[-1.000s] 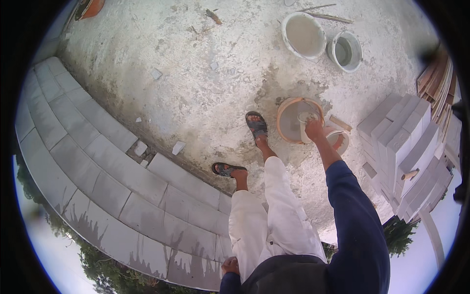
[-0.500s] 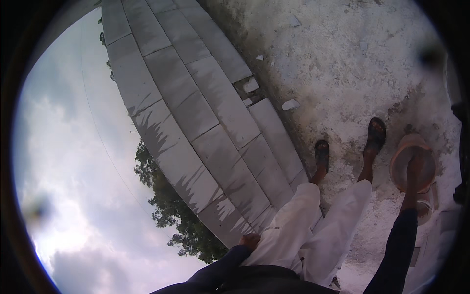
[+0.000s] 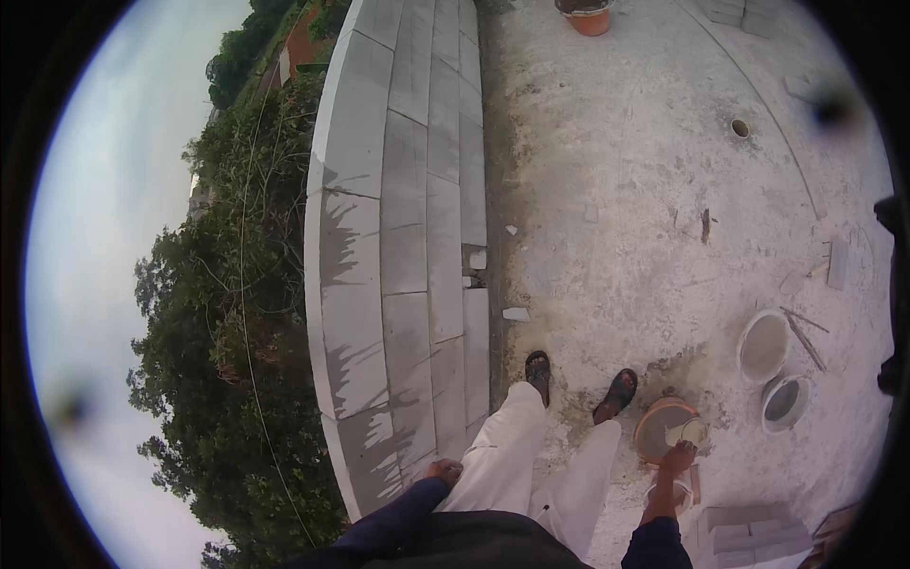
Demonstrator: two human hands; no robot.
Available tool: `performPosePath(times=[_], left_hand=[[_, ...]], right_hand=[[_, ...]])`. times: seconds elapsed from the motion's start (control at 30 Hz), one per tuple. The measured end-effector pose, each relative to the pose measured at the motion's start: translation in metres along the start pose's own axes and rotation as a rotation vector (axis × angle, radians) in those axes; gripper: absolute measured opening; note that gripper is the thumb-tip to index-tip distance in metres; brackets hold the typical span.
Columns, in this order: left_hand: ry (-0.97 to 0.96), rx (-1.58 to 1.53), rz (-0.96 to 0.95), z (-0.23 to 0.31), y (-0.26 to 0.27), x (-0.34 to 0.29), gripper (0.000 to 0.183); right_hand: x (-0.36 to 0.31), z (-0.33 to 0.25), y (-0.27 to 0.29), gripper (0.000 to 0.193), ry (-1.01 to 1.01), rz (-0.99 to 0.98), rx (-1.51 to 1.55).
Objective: The person uses a hammer to chip away loose material from a white tiled wall on a rooftop. They then pour water from a small container onto the wall surface to clean it.
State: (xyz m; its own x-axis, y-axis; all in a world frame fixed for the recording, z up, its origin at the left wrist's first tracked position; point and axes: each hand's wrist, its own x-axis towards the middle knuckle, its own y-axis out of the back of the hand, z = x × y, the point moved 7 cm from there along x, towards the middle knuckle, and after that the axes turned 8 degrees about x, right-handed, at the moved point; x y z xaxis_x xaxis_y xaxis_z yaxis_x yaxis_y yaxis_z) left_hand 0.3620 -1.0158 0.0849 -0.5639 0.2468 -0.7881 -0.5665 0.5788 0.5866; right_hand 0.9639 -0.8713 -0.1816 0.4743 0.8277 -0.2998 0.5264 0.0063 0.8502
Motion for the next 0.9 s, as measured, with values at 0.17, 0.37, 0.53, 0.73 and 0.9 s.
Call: performPosePath(times=[0.17,0.37,0.53,0.73,0.9], left_hand=[[-0.120,-0.392,0.129,-0.009,0.014,0.019,0.027],[0.105,-0.756,0.236,-0.039,0.066,0.069,0.026],[0.082,-0.464,1.029,-0.052,0.239,0.017,0.040],[0.234,-0.579,1.097,-0.083,0.346,0.026,0.042],[0.436,-0.623,0.972,-0.093,0.372,0.053,0.042]], right_hand=[[0.047,-0.203,0.090,0.008,0.314,-0.037,0.123],[0.043,-0.463,0.117,0.008,0.988,0.089,0.039],[-0.019,-0.684,0.097,0.007,1.265,-0.055,0.192],[-0.155,-0.885,0.074,0.006,1.365,-0.314,0.463],[-0.252,-1.000,0.060,0.019,1.426,-0.638,0.593]])
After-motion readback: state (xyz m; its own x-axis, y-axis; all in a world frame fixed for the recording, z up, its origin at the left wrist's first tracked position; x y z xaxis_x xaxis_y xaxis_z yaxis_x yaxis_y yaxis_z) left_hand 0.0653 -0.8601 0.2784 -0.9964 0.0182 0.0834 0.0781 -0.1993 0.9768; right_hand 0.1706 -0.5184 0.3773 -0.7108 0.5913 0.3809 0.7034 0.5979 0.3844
